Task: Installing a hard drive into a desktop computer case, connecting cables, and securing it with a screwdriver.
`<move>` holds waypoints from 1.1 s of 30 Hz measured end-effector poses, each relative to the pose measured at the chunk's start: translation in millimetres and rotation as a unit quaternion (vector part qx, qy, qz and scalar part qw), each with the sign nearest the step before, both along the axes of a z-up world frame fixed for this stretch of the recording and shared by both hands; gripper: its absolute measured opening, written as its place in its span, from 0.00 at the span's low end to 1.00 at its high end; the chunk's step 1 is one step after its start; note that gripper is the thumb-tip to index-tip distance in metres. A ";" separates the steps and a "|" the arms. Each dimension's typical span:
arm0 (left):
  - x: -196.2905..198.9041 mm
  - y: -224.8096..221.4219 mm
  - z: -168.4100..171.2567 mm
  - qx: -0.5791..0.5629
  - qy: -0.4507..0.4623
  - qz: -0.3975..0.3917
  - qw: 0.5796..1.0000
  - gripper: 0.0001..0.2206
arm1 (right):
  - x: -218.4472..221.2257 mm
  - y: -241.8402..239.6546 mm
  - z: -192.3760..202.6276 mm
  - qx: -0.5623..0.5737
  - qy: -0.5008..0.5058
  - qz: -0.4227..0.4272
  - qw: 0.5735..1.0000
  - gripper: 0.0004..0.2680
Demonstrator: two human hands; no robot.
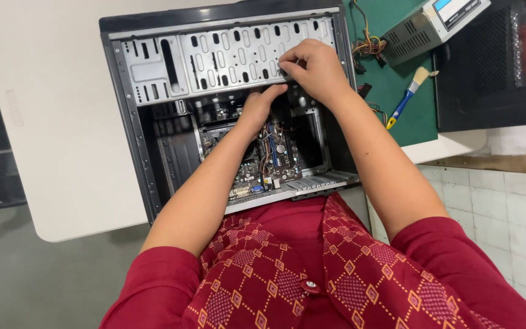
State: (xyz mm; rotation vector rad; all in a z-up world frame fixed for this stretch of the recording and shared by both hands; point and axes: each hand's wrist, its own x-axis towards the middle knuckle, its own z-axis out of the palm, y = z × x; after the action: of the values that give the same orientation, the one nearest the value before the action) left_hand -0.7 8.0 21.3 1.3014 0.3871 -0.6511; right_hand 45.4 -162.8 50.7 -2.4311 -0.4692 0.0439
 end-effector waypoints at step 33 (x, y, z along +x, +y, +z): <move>-0.1 -5.5 -11.1 -0.005 -0.010 0.015 1.000 0.30 | -6.2 -13.3 4.3 0.047 0.083 -0.015 0.995 0.03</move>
State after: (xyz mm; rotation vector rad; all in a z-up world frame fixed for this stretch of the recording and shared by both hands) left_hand -0.8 2.4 10.2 1.2897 0.3863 -0.6136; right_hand 39.2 -176.1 54.9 -2.3184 -0.3524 0.2047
